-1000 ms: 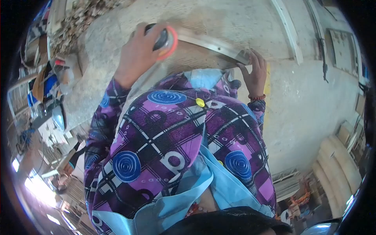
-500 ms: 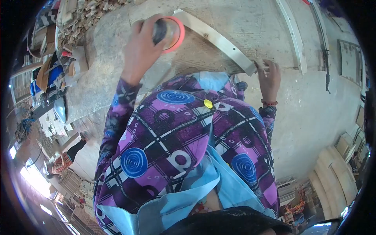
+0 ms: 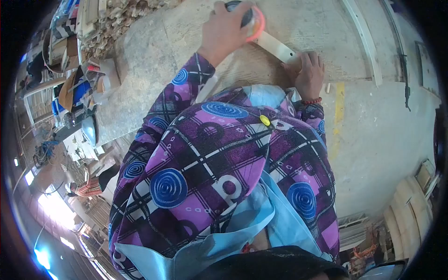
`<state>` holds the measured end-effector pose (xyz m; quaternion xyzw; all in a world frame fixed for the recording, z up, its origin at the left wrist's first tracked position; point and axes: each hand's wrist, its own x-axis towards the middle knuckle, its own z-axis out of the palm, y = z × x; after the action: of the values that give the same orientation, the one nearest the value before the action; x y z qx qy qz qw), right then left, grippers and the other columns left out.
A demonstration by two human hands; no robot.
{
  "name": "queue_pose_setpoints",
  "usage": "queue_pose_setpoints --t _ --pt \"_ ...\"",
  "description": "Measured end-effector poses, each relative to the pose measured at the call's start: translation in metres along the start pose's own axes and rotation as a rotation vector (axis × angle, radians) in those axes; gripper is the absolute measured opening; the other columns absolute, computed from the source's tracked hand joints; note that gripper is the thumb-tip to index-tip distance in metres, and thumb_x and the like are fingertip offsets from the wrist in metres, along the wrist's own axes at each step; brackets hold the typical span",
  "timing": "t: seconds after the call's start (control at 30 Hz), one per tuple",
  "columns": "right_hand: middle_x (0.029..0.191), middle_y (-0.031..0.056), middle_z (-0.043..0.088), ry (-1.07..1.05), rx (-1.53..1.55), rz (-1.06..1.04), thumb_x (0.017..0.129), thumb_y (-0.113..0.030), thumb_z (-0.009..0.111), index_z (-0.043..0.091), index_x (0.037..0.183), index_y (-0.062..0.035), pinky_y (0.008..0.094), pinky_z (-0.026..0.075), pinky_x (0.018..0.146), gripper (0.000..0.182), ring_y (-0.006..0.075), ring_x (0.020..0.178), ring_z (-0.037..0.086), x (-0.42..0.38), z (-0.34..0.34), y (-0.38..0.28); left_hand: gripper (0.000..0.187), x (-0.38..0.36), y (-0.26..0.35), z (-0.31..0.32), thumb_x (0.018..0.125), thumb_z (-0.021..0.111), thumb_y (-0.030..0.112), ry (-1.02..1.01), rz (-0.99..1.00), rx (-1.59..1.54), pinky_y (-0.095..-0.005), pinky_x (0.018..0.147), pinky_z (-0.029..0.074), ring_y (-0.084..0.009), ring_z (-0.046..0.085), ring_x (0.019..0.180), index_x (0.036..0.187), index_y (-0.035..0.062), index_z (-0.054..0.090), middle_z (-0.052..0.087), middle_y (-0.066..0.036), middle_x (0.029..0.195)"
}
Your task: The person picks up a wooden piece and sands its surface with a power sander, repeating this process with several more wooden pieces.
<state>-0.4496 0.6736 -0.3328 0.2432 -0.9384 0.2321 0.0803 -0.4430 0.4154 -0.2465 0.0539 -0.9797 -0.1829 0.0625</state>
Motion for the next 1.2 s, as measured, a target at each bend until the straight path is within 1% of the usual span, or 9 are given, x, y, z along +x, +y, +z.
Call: queue_pose_setpoints --t 0.03,0.17,0.27,0.37,0.47,0.57,0.77,0.87,1.2 --pt "0.106 0.008 0.058 -0.005 -0.01 0.011 0.075 -0.051 0.078 0.066 0.106 -0.0085 0.0447 0.043 0.088 0.054 0.0317 0.103 0.055 0.0 0.0 -0.001 0.054 0.002 -0.002 -0.003 0.082 0.068 0.018 0.016 -0.021 -0.018 -0.0501 0.074 0.056 -0.046 0.064 0.089 0.135 0.0197 0.054 0.054 -0.026 0.111" --pt "0.107 0.0076 0.058 -0.021 -0.034 0.011 0.074 -0.051 0.079 0.066 0.105 -0.009 0.045 0.044 0.089 0.054 0.032 0.104 0.055 0.002 0.001 0.001 0.051 -0.003 0.018 0.002 0.082 0.068 0.021 0.005 0.007 -0.051 -0.0504 0.071 0.056 -0.0451 0.063 0.087 0.132 0.0216 0.057 0.054 -0.024 0.111" --pt "0.107 0.008 0.058 0.005 0.014 -0.014 0.074 -0.052 0.079 0.066 0.105 -0.0089 0.0443 0.044 0.089 0.054 0.032 0.104 0.055 0.004 0.002 0.003 0.056 -0.008 0.03 0.019 0.084 0.071 0.03 -0.013 0.085 0.084 -0.0499 0.078 0.057 -0.0443 0.066 0.098 0.137 0.0309 0.053 0.053 -0.022 0.119" --pt "0.104 0.0086 0.06 0.033 0.024 -0.021 0.071 -0.038 0.085 0.065 0.104 -0.0084 0.0446 0.046 0.087 0.048 0.0323 0.102 0.057 0.005 0.004 0.001 0.051 -0.005 0.03 0.013 0.083 0.07 0.025 0.03 0.095 -0.07 -0.0504 0.073 0.056 -0.0451 0.063 0.09 0.132 0.0222 0.058 0.054 -0.025 0.112" --pt "0.107 0.0088 0.058 -0.001 -0.016 -0.014 0.075 -0.053 0.079 0.066 0.106 -0.009 0.0439 0.044 0.089 0.055 0.0315 0.106 0.056 0.005 0.007 0.004 0.053 0.001 0.016 0.015 0.083 0.07 0.027 0.054 0.038 0.032 -0.0507 0.075 0.055 -0.0458 0.062 0.092 0.134 0.0227 0.057 0.053 -0.025 0.114" --pt "0.107 0.0085 0.058 0.021 0.015 -0.03 0.075 -0.052 0.078 0.066 0.104 -0.009 0.0443 0.045 0.09 0.053 0.0317 0.106 0.055 0.005 0.007 0.003 0.052 0.002 0.016 0.014 0.083 0.07 0.026 0.107 0.055 0.006 -0.0512 0.076 0.055 -0.0464 0.062 0.094 0.133 0.0222 0.057 0.053 -0.025 0.114" --pt "0.107 0.0086 0.058 -0.019 0.018 -0.02 0.076 -0.051 0.078 0.065 0.103 -0.0091 0.045 0.044 0.089 0.051 0.0325 0.106 0.055 0.006 0.01 0.003 0.051 0.001 0.031 0.022 0.083 0.07 0.023 0.057 0.068 -0.014 -0.0499 0.075 0.055 -0.045 0.063 0.092 0.132 0.0221 0.059 0.053 -0.025 0.113" --pt "0.102 0.0105 0.059 0.035 0.03 -0.035 0.072 -0.044 0.083 0.065 0.101 -0.0071 0.0444 0.046 0.086 0.05 0.0343 0.099 0.057 0.008 0.005 -0.002 0.05 0.005 0.026 0.02 0.084 0.068 0.021 0.082 0.036 -0.029 -0.0492 0.074 0.055 -0.0453 0.062 0.092 0.133 0.0226 0.058 0.052 -0.025 0.113" --pt "0.104 0.0093 0.059 0.034 0.028 -0.023 0.073 -0.047 0.082 0.065 0.102 -0.0073 0.0445 0.046 0.087 0.052 0.0331 0.102 0.057 0.007 0.011 -0.001 0.047 0.003 0.031 0.025 0.086 0.068 0.027 0.122 0.074 -0.042 -0.0497 0.07 0.055 -0.0442 0.063 0.086 0.132 0.0219 0.059 0.053 -0.025 0.11"
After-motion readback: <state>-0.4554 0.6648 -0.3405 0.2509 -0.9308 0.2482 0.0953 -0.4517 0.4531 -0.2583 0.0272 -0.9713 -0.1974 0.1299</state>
